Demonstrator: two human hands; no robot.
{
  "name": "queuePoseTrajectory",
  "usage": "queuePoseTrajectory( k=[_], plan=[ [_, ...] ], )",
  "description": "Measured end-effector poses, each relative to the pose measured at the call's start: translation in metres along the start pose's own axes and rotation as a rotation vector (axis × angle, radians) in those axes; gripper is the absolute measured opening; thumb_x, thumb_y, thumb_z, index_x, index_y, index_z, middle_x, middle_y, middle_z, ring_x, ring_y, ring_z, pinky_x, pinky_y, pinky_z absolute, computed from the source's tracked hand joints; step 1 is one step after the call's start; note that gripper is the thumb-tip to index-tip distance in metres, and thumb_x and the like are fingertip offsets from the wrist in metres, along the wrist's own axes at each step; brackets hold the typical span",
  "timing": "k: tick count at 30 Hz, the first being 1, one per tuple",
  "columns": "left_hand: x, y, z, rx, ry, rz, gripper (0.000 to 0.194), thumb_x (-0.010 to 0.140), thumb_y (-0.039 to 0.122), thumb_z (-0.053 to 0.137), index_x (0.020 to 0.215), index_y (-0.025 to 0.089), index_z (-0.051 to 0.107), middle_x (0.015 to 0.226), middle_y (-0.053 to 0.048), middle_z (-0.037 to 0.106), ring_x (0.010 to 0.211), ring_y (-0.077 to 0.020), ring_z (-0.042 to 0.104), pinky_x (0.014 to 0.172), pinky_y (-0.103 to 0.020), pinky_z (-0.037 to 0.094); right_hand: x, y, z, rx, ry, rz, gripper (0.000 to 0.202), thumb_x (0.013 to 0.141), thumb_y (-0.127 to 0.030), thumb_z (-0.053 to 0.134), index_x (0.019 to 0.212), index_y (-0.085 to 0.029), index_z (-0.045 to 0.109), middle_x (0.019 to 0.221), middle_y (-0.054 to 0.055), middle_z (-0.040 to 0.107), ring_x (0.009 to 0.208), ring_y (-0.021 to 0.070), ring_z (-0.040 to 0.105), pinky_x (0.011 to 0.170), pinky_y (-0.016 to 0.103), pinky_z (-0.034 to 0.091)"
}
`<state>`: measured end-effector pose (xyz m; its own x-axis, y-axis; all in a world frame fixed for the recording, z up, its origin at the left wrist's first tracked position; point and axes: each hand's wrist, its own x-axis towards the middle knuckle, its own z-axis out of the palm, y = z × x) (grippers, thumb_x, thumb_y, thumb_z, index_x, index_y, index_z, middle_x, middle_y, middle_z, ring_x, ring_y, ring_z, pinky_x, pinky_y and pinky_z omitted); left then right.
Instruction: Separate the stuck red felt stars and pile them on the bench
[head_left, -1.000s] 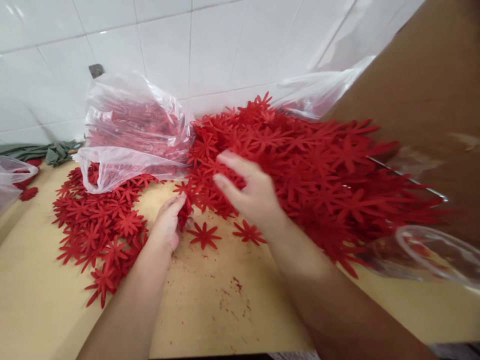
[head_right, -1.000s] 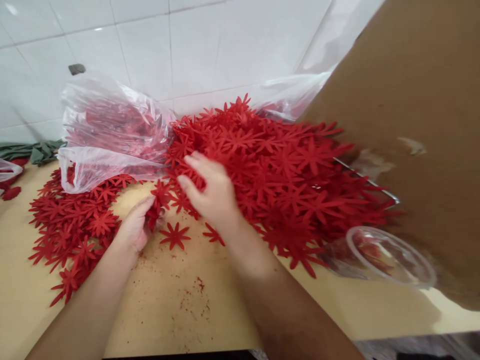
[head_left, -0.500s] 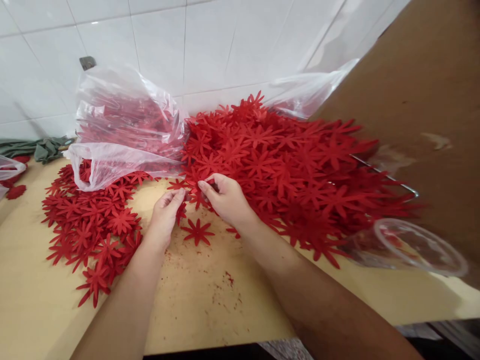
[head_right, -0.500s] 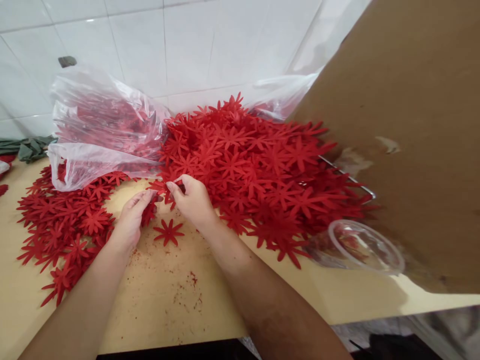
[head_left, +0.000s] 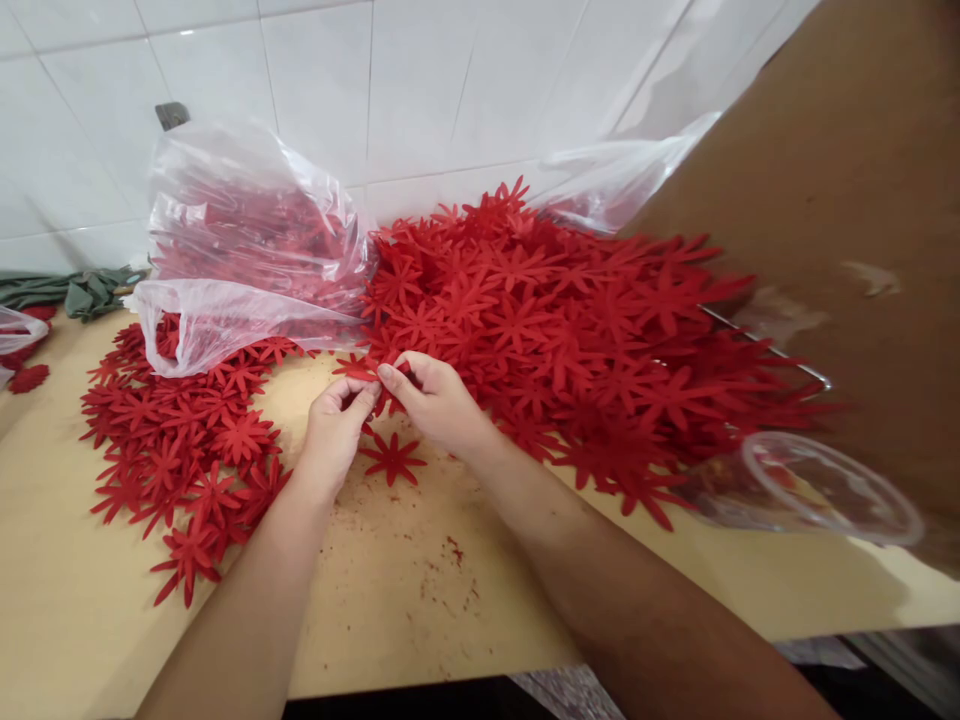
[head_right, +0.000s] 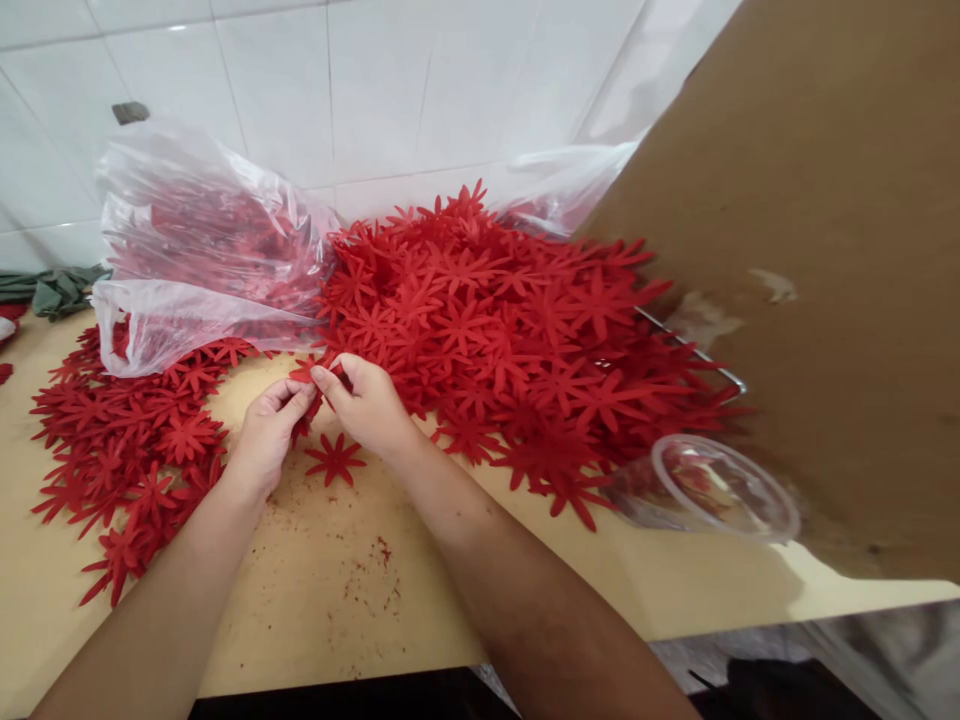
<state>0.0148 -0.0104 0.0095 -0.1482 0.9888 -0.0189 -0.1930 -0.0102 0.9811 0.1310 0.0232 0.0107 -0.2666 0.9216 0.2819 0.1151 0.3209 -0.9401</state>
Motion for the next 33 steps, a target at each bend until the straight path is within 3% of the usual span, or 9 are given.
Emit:
queuePoseTrajectory(
  k=[5, 10, 13, 16, 20, 24, 29, 33],
  plan=[
    [0.001, -0.002, -0.003, 0.076, 0.004, 0.035, 0.018, 0.07, 0.029, 0.062, 0.06, 0.016, 0.054, 0.056, 0.004, 0.049, 0.053, -0.0064, 0.04, 0.054, -0.019, 0.032, 0.002, 0.0, 0.0, 0.261, -0.147, 0.136, 0.037, 0.061, -0.05, 0.067, 0.072, -0.017, 0.053, 0.066, -0.002, 0.055, 0.059, 0.0089, 0.049, 0.059, 0.026, 0.041],
    [-0.003, 0.001, 0.0, 0.117, 0.027, 0.084, 0.023, 0.076, 0.031, 0.057, 0.06, 0.016, 0.051, 0.056, 0.004, 0.045, 0.054, -0.0072, 0.038, 0.055, -0.02, 0.033, 0.004, 0.002, -0.002, 0.275, -0.071, 0.142, 0.039, 0.06, -0.053, 0.066, 0.061, -0.016, 0.052, 0.057, -0.003, 0.052, 0.053, 0.0073, 0.045, 0.055, 0.024, 0.037],
    [-0.005, 0.005, 0.001, 0.142, 0.166, 0.236, 0.01, 0.071, 0.026, 0.063, 0.073, 0.018, 0.058, 0.065, 0.003, 0.05, 0.059, -0.0077, 0.043, 0.06, -0.019, 0.036, 0.003, -0.001, -0.003, 0.199, -0.028, 0.155, 0.041, 0.062, -0.055, 0.063, 0.057, -0.017, 0.047, 0.05, -0.005, 0.043, 0.047, 0.0055, 0.036, 0.047, 0.023, 0.03],
    [-0.005, 0.007, -0.002, 0.203, 0.209, 0.342, 0.018, 0.066, 0.023, 0.068, 0.084, 0.021, 0.065, 0.074, 0.001, 0.054, 0.069, -0.0091, 0.048, 0.068, -0.02, 0.039, 0.002, -0.005, -0.001, 0.167, -0.033, 0.157, 0.045, 0.061, -0.059, 0.062, 0.055, -0.018, 0.046, 0.048, -0.007, 0.038, 0.045, 0.0045, 0.03, 0.045, 0.023, 0.026],
    [-0.003, 0.006, -0.003, 0.199, 0.039, 0.224, 0.011, 0.069, 0.025, 0.065, 0.077, 0.019, 0.069, 0.075, -0.002, 0.06, 0.072, -0.0109, 0.052, 0.07, -0.022, 0.04, 0.001, -0.007, 0.002, 0.225, -0.112, 0.132, 0.047, 0.059, -0.062, 0.061, 0.057, -0.017, 0.049, 0.05, -0.006, 0.041, 0.046, 0.0048, 0.032, 0.045, 0.022, 0.026],
    [0.0, 0.003, -0.004, 0.074, -0.002, 0.112, 0.01, 0.063, 0.022, 0.068, 0.071, 0.016, 0.066, 0.069, 0.0, 0.062, 0.066, -0.0091, 0.053, 0.066, -0.021, 0.041, 0.0, -0.008, 0.003, 0.251, -0.12, 0.146, 0.047, 0.064, -0.064, 0.057, 0.056, -0.018, 0.047, 0.047, -0.007, 0.034, 0.045, 0.0046, 0.028, 0.044, 0.022, 0.024],
    [0.004, 0.004, -0.009, -0.082, 0.121, -0.012, 0.017, 0.063, 0.03, 0.067, 0.071, 0.017, 0.06, 0.057, 0.005, 0.053, 0.048, -0.0042, 0.043, 0.048, -0.017, 0.034, -0.001, -0.008, -0.001, 0.351, -0.211, 0.176, 0.04, 0.059, -0.054, 0.068, 0.067, -0.017, 0.052, 0.055, -0.006, 0.046, 0.05, 0.0046, 0.038, 0.05, 0.022, 0.033],
    [0.007, 0.004, -0.015, -0.188, 0.23, -0.07, 0.022, 0.061, 0.032, 0.069, 0.071, 0.018, 0.055, 0.056, 0.007, 0.049, 0.047, -0.004, 0.044, 0.044, -0.016, 0.032, 0.001, -0.006, -0.005, 0.348, -0.135, 0.234, 0.033, 0.06, -0.044, 0.069, 0.062, -0.018, 0.048, 0.052, -0.007, 0.046, 0.048, 0.0044, 0.041, 0.049, 0.021, 0.034]
  ],
)
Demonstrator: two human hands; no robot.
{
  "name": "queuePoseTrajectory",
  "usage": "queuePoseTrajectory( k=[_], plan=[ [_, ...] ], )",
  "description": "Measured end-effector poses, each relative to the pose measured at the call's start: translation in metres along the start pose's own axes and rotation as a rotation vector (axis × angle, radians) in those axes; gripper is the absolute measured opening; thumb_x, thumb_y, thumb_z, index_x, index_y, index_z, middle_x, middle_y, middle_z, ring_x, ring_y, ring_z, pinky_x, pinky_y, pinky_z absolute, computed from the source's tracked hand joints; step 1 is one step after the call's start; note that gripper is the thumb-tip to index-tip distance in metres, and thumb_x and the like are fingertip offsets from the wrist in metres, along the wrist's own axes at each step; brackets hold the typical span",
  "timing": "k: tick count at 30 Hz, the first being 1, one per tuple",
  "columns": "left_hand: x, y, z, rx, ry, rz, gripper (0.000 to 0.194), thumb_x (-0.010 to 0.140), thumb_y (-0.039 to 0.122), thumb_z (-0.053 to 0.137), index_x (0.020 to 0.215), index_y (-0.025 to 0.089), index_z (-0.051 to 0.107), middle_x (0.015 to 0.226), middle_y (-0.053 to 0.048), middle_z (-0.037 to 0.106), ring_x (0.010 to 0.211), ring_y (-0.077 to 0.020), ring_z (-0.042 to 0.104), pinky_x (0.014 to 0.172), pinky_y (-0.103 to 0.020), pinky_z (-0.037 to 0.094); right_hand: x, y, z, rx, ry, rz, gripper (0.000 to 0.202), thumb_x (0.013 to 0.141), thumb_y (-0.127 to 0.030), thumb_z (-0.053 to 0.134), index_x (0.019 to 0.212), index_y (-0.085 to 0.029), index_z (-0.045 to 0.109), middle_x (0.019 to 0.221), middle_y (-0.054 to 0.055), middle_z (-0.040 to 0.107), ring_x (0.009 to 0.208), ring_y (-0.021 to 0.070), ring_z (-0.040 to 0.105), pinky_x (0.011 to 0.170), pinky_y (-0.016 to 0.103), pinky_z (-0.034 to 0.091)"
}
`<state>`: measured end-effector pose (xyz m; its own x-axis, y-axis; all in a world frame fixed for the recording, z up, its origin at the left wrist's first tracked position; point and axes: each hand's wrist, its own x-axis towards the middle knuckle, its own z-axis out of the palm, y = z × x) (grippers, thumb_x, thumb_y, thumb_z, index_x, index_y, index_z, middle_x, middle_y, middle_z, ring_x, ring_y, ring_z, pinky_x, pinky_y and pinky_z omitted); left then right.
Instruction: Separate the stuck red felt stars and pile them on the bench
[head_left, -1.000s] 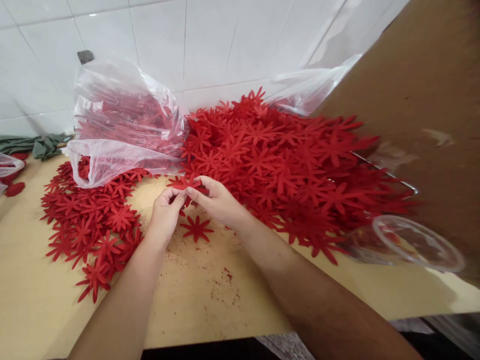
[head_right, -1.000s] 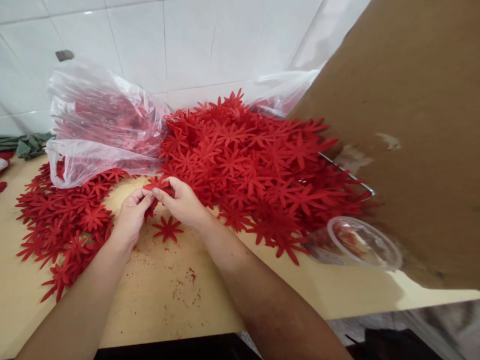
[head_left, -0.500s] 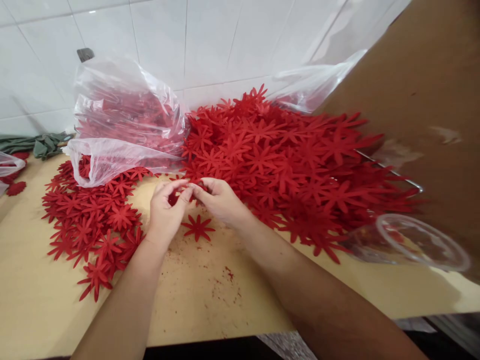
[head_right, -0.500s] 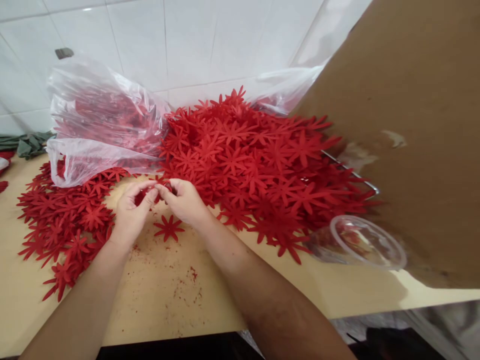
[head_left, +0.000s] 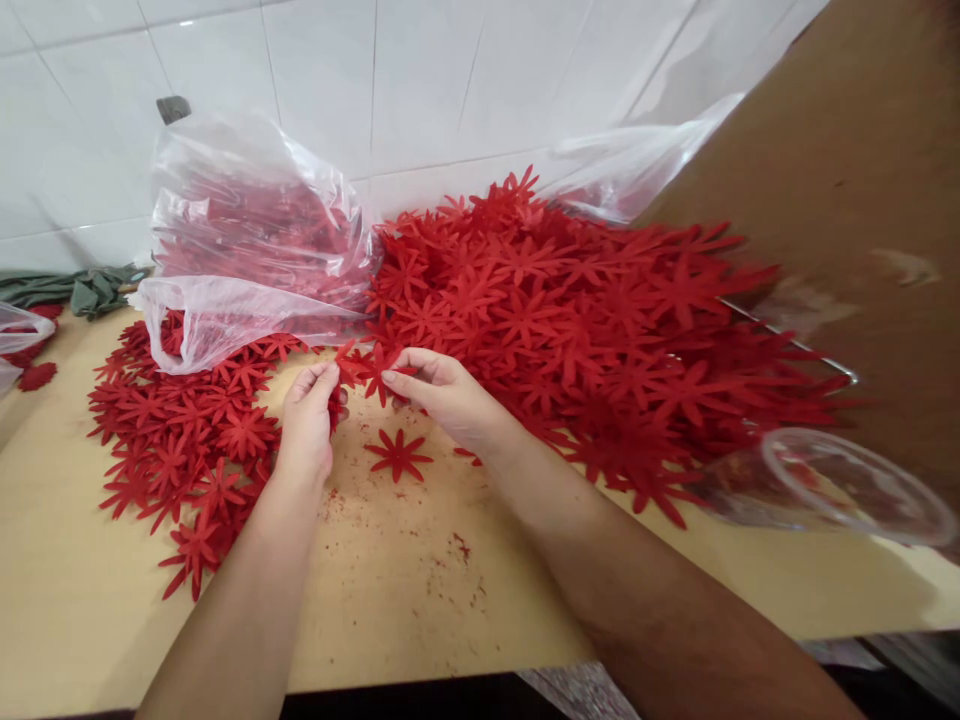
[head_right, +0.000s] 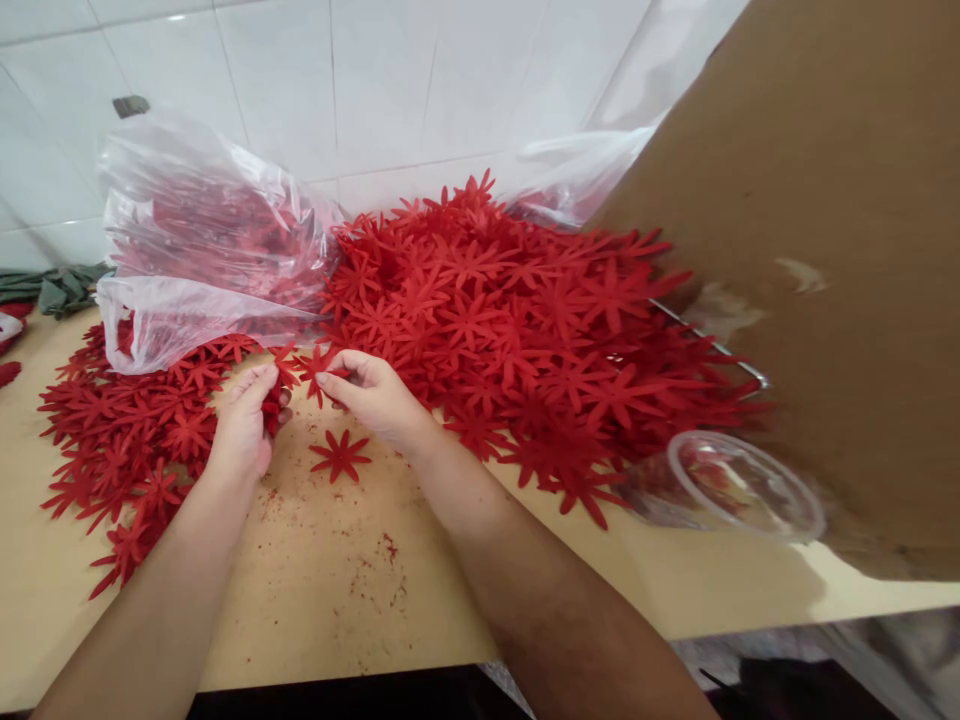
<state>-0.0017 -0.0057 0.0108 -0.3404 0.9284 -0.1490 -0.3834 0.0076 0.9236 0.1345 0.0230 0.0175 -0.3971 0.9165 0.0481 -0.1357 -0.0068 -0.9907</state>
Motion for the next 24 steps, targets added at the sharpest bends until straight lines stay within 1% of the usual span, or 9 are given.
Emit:
queuePoseTrajectory(
  k=[6, 9, 13, 15, 17, 19, 21, 22, 24],
  plan=[
    [-0.004, 0.0, 0.004, -0.026, -0.102, -0.08, 0.024, 0.059, 0.03, 0.07, 0.071, 0.017, 0.054, 0.056, 0.006, 0.05, 0.045, -0.0041, 0.044, 0.039, -0.016, 0.027, 0.003, 0.003, -0.004, 0.039, 0.101, 0.013, 0.029, 0.058, -0.033, 0.071, 0.069, -0.019, 0.047, 0.053, -0.008, 0.05, 0.046, 0.0051, 0.045, 0.046, 0.021, 0.037],
    [-0.004, 0.002, 0.004, -0.111, -0.058, -0.088, 0.027, 0.057, 0.028, 0.071, 0.067, 0.017, 0.05, 0.055, 0.007, 0.049, 0.044, -0.0036, 0.043, 0.038, -0.015, 0.025, 0.005, 0.002, -0.006, 0.029, 0.137, -0.013, 0.03, 0.056, -0.03, 0.072, 0.074, -0.019, 0.05, 0.055, -0.008, 0.05, 0.048, 0.0052, 0.045, 0.047, 0.021, 0.037],
    [0.003, 0.004, -0.002, -0.18, 0.035, -0.029, 0.026, 0.059, 0.027, 0.069, 0.064, 0.017, 0.046, 0.054, 0.007, 0.045, 0.043, -0.0033, 0.042, 0.037, -0.015, 0.024, 0.008, 0.0, -0.011, 0.043, 0.243, -0.032, 0.031, 0.053, -0.03, 0.074, 0.07, -0.017, 0.051, 0.056, -0.007, 0.052, 0.051, 0.0046, 0.046, 0.051, 0.021, 0.038],
    [0.005, 0.004, -0.004, -0.129, 0.038, 0.015, 0.018, 0.063, 0.025, 0.066, 0.066, 0.017, 0.05, 0.053, 0.007, 0.045, 0.043, -0.0039, 0.041, 0.038, -0.016, 0.025, 0.008, 0.0, -0.011, 0.044, 0.26, -0.03, 0.033, 0.053, -0.032, 0.075, 0.069, -0.017, 0.051, 0.056, -0.006, 0.052, 0.05, 0.005, 0.047, 0.051, 0.021, 0.038],
    [0.003, 0.002, -0.002, -0.001, -0.005, 0.077, 0.009, 0.066, 0.021, 0.062, 0.073, 0.018, 0.057, 0.055, 0.006, 0.048, 0.046, -0.0048, 0.043, 0.042, -0.016, 0.03, 0.008, 0.0, -0.011, 0.044, 0.252, -0.032, 0.035, 0.052, -0.035, 0.075, 0.07, -0.018, 0.051, 0.056, -0.006, 0.053, 0.051, 0.0055, 0.048, 0.051, 0.022, 0.039],
    [-0.001, -0.001, 0.002, 0.185, -0.094, 0.181, 0.013, 0.069, 0.014, 0.057, 0.078, 0.02, 0.064, 0.062, 0.004, 0.055, 0.057, -0.0061, 0.049, 0.054, -0.017, 0.038, 0.007, 0.001, -0.009, 0.045, 0.228, -0.039, 0.037, 0.052, -0.037, 0.076, 0.071, -0.018, 0.051, 0.059, -0.006, 0.054, 0.053, 0.0055, 0.048, 0.052, 0.021, 0.039],
    [-0.006, -0.003, 0.007, 0.338, -0.162, 0.278, 0.019, 0.069, 0.007, 0.053, 0.075, 0.019, 0.067, 0.073, 0.001, 0.061, 0.072, -0.0079, 0.054, 0.071, -0.019, 0.041, 0.006, 0.003, -0.007, 0.035, 0.199, -0.052, 0.038, 0.053, -0.04, 0.076, 0.072, -0.018, 0.051, 0.06, -0.006, 0.053, 0.053, 0.0052, 0.047, 0.05, 0.021, 0.038],
    [-0.008, -0.004, 0.009, 0.382, -0.177, 0.296, 0.021, 0.07, 0.006, 0.051, 0.072, 0.019, 0.067, 0.077, -0.001, 0.062, 0.077, -0.0089, 0.055, 0.076, -0.02, 0.04, 0.006, 0.004, -0.006, 0.027, 0.185, -0.057, 0.038, 0.054, -0.041, 0.075, 0.072, -0.018, 0.051, 0.059, -0.006, 0.052, 0.052, 0.005, 0.046, 0.048, 0.021, 0.036],
    [-0.011, -0.005, 0.011, 0.392, -0.196, 0.264, 0.019, 0.07, 0.008, 0.051, 0.067, 0.018, 0.066, 0.076, -0.001, 0.062, 0.075, -0.0098, 0.054, 0.076, -0.022, 0.04, 0.006, 0.006, -0.004, 0.011, 0.166, -0.053, 0.039, 0.055, -0.043, 0.074, 0.072, -0.018, 0.05, 0.057, -0.006, 0.05, 0.05, 0.0048, 0.044, 0.044, 0.02, 0.033]
  ],
)
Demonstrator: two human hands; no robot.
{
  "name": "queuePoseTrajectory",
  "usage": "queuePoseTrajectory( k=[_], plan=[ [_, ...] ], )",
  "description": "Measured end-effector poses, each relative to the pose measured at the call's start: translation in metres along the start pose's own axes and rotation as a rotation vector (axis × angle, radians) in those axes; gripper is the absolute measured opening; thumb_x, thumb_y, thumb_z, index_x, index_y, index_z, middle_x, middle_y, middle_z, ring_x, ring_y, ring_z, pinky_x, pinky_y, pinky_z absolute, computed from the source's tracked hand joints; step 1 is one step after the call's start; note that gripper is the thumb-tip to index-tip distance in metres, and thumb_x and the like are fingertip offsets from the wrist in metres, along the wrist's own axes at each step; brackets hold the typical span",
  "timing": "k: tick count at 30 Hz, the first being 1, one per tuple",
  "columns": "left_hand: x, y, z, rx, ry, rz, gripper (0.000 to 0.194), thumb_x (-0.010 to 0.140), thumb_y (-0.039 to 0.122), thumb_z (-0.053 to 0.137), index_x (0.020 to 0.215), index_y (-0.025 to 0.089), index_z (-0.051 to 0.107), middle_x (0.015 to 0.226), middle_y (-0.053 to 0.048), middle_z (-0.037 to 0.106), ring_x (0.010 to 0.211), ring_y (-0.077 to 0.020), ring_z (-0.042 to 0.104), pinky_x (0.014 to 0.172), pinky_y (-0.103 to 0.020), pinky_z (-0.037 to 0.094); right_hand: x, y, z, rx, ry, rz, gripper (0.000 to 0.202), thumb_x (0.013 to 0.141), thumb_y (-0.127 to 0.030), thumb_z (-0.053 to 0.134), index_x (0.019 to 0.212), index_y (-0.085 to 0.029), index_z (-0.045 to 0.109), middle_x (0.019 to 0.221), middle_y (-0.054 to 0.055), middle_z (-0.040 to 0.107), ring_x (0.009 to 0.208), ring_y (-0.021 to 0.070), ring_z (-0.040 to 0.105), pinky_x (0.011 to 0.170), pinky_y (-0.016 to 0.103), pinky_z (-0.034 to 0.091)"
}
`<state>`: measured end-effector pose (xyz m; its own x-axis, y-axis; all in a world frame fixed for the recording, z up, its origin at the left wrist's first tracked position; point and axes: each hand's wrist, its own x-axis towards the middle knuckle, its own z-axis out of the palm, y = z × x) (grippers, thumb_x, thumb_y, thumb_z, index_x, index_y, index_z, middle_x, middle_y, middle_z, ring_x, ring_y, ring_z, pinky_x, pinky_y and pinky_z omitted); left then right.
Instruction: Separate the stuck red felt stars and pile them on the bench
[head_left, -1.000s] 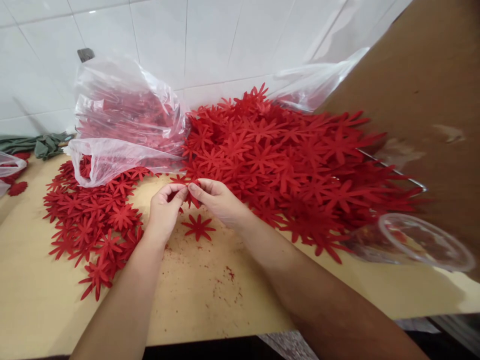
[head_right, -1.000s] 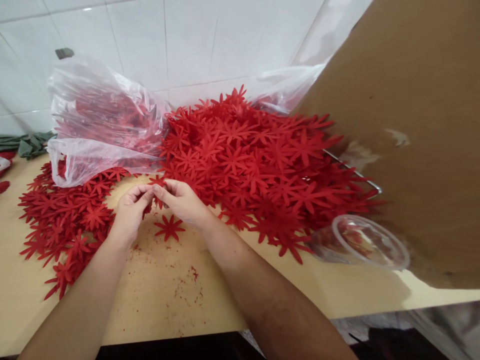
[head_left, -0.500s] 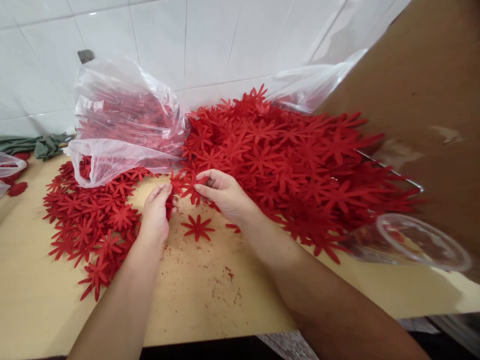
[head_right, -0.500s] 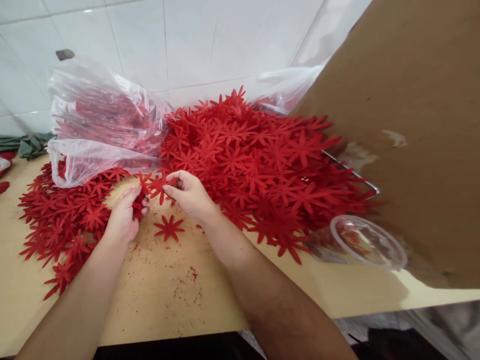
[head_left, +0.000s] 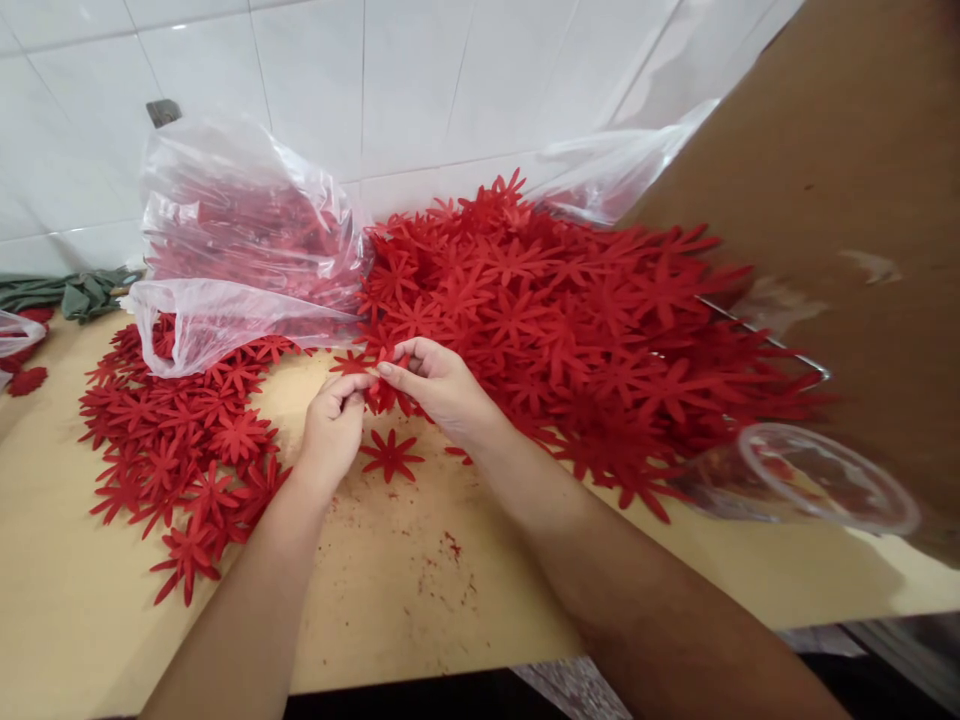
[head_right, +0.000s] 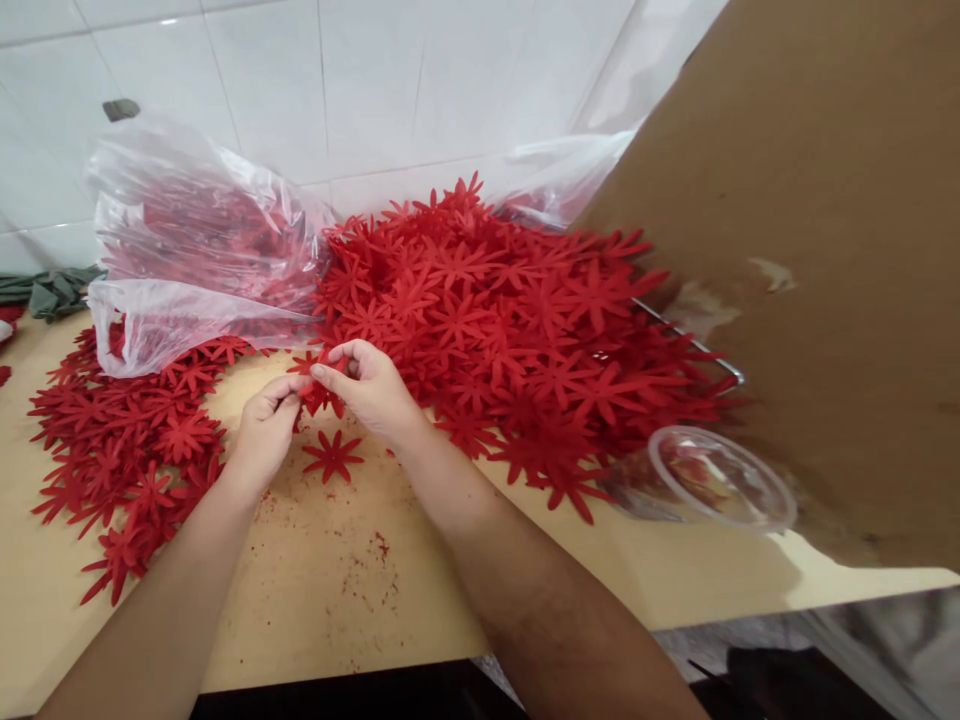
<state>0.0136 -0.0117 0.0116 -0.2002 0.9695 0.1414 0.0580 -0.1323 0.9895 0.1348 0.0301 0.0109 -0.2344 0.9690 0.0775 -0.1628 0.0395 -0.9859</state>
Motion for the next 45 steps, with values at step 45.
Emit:
queuePoseTrajectory(
  k=[45],
  plan=[
    [0.001, -0.002, -0.005, -0.157, 0.094, -0.07, 0.018, 0.068, 0.029, 0.061, 0.065, 0.017, 0.048, 0.057, 0.006, 0.044, 0.051, -0.0054, 0.038, 0.051, -0.02, 0.032, 0.002, -0.009, -0.006, -0.03, 0.07, 0.035, 0.031, 0.053, -0.029, 0.074, 0.068, -0.017, 0.05, 0.056, -0.007, 0.05, 0.05, 0.0047, 0.043, 0.051, 0.022, 0.035]
  ],
)
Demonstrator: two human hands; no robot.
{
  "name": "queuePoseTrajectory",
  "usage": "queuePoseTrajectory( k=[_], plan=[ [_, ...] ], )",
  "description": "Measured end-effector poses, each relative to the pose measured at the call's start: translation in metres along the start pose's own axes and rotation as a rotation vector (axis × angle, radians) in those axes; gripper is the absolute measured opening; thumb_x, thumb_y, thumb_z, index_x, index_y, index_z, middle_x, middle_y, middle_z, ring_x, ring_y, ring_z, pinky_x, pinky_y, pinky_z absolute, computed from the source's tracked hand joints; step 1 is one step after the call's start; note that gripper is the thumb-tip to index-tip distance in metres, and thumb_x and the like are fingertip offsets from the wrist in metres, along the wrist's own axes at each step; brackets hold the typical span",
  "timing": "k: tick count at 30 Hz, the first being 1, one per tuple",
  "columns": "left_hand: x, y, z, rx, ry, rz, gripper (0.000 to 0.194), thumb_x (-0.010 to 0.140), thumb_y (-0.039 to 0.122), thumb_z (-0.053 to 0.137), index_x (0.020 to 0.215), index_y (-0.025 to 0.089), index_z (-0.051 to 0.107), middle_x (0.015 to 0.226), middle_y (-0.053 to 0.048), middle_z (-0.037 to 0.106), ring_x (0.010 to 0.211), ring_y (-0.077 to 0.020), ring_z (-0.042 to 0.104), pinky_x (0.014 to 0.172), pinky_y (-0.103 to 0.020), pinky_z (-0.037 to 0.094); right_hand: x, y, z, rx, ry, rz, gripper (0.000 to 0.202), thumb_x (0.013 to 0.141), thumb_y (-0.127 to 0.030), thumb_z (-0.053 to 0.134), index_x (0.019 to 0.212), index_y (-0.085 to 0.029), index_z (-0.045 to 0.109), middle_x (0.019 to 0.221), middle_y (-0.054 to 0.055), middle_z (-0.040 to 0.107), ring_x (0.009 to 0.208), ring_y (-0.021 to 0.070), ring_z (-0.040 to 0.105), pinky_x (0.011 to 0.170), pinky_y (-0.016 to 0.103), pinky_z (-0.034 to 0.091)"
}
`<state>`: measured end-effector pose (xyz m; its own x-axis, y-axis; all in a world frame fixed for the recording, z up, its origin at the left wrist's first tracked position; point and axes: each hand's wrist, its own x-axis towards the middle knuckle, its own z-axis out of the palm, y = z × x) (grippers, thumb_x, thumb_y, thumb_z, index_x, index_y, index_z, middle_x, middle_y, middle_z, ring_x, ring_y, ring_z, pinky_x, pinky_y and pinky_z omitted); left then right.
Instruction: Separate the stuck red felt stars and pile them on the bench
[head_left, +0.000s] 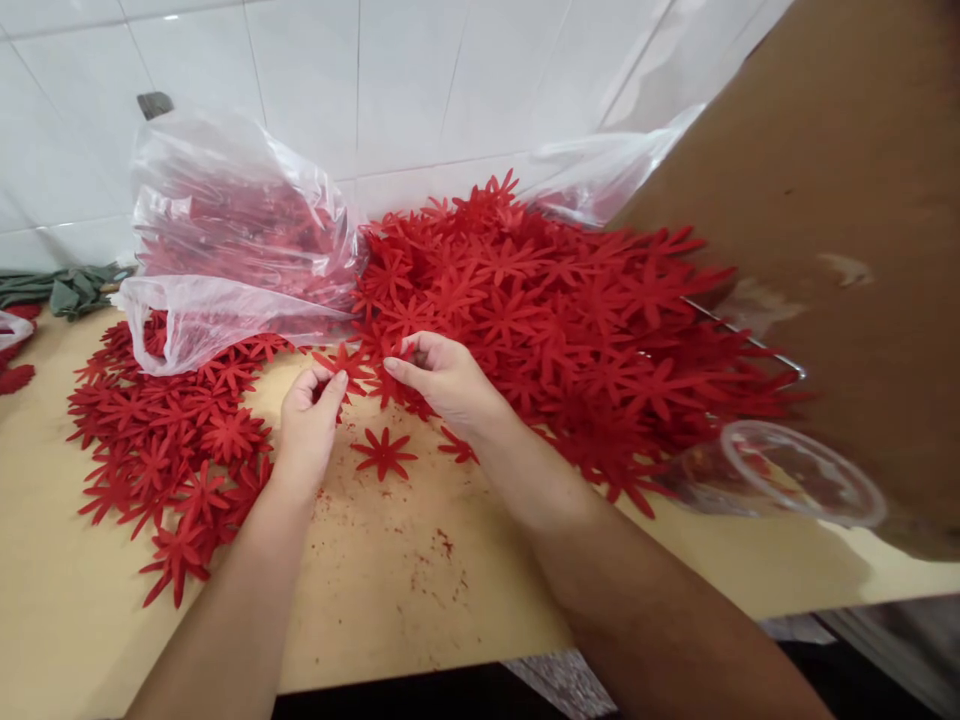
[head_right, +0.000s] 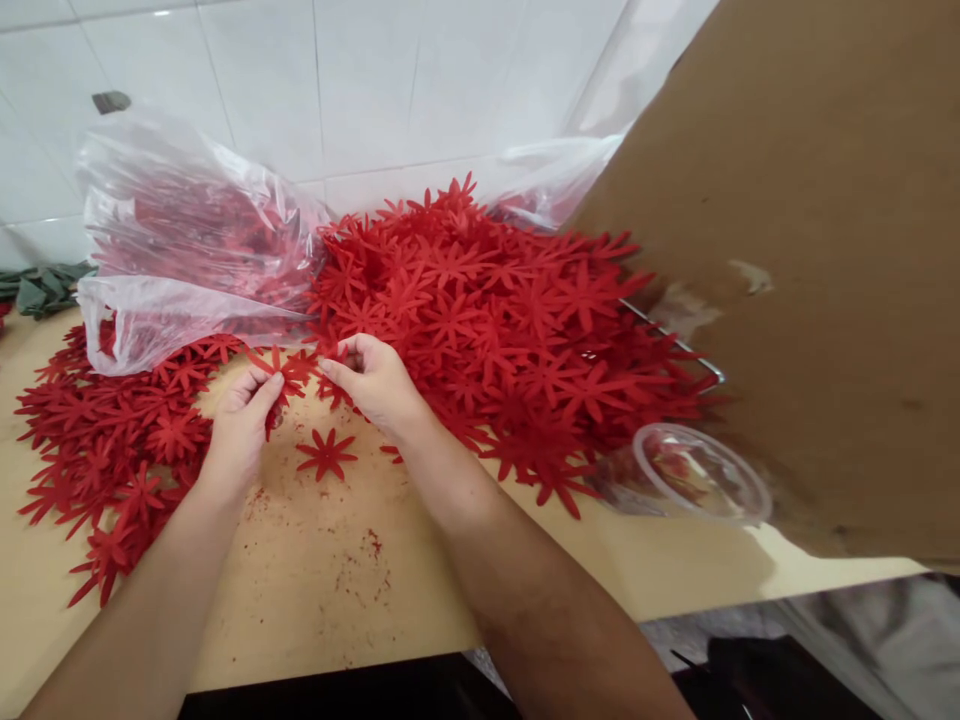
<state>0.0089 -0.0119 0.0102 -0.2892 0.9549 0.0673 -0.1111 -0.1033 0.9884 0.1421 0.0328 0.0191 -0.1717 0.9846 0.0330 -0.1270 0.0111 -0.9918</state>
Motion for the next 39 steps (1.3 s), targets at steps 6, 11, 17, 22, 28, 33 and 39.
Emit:
queuePoseTrajectory(
  k=[6, 11, 17, 22, 28, 33, 39],
  plan=[
    [0.0, -0.002, 0.001, 0.066, -0.078, 0.0, 0.014, 0.069, 0.024, 0.061, 0.067, 0.017, 0.049, 0.059, 0.006, 0.046, 0.054, -0.0055, 0.039, 0.054, -0.02, 0.033, -0.002, 0.005, 0.008, 0.034, -0.078, 0.014, 0.041, 0.051, -0.041, 0.076, 0.072, -0.018, 0.049, 0.057, -0.007, 0.05, 0.051, 0.0048, 0.043, 0.049, 0.021, 0.035],
    [-0.004, 0.002, 0.005, -0.071, -0.156, -0.046, 0.015, 0.07, 0.029, 0.062, 0.066, 0.016, 0.054, 0.061, 0.004, 0.049, 0.056, -0.0063, 0.042, 0.056, -0.02, 0.036, -0.005, 0.008, 0.013, 0.068, -0.113, 0.007, 0.047, 0.048, -0.048, 0.076, 0.071, -0.019, 0.047, 0.06, -0.006, 0.051, 0.054, 0.0053, 0.045, 0.05, 0.021, 0.037],
    [-0.002, 0.002, 0.005, -0.08, -0.122, -0.079, 0.018, 0.063, 0.027, 0.07, 0.068, 0.016, 0.057, 0.06, 0.004, 0.053, 0.053, -0.0057, 0.044, 0.052, -0.019, 0.035, -0.005, 0.008, 0.013, 0.087, -0.134, 0.024, 0.047, 0.05, -0.051, 0.074, 0.07, -0.018, 0.047, 0.058, -0.006, 0.051, 0.051, 0.0048, 0.045, 0.049, 0.021, 0.037],
    [0.009, 0.001, -0.006, -0.164, 0.067, -0.146, 0.024, 0.059, 0.033, 0.072, 0.07, 0.017, 0.057, 0.056, 0.005, 0.052, 0.044, -0.0049, 0.04, 0.044, -0.018, 0.031, -0.005, 0.002, 0.008, 0.14, -0.11, 0.026, 0.044, 0.053, -0.049, 0.073, 0.073, -0.018, 0.049, 0.055, -0.008, 0.048, 0.046, 0.0031, 0.041, 0.045, 0.02, 0.033],
    [0.001, 0.004, 0.001, -0.049, -0.143, -0.022, 0.017, 0.062, 0.026, 0.071, 0.07, 0.016, 0.061, 0.06, 0.003, 0.056, 0.051, -0.0048, 0.044, 0.052, -0.018, 0.035, -0.005, 0.005, 0.011, 0.129, -0.129, 0.029, 0.048, 0.05, -0.049, 0.075, 0.075, -0.018, 0.048, 0.058, -0.007, 0.052, 0.049, 0.0043, 0.046, 0.048, 0.02, 0.037],
    [0.001, 0.003, 0.001, -0.069, -0.081, -0.09, 0.015, 0.064, 0.027, 0.069, 0.068, 0.016, 0.06, 0.054, 0.004, 0.053, 0.046, -0.0046, 0.039, 0.045, -0.018, 0.029, -0.006, 0.009, 0.013, 0.125, -0.134, 0.042, 0.047, 0.051, -0.048, 0.074, 0.077, -0.018, 0.051, 0.064, -0.006, 0.054, 0.053, 0.0041, 0.047, 0.051, 0.021, 0.038],
    [0.001, 0.004, 0.003, -0.034, -0.118, -0.038, 0.01, 0.064, 0.02, 0.067, 0.072, 0.016, 0.062, 0.059, 0.003, 0.056, 0.052, -0.0057, 0.044, 0.053, -0.019, 0.036, -0.004, 0.01, 0.01, 0.1, -0.131, 0.03, 0.048, 0.052, -0.051, 0.073, 0.08, -0.019, 0.05, 0.063, -0.006, 0.053, 0.051, 0.0051, 0.046, 0.049, 0.021, 0.038]
  ],
)
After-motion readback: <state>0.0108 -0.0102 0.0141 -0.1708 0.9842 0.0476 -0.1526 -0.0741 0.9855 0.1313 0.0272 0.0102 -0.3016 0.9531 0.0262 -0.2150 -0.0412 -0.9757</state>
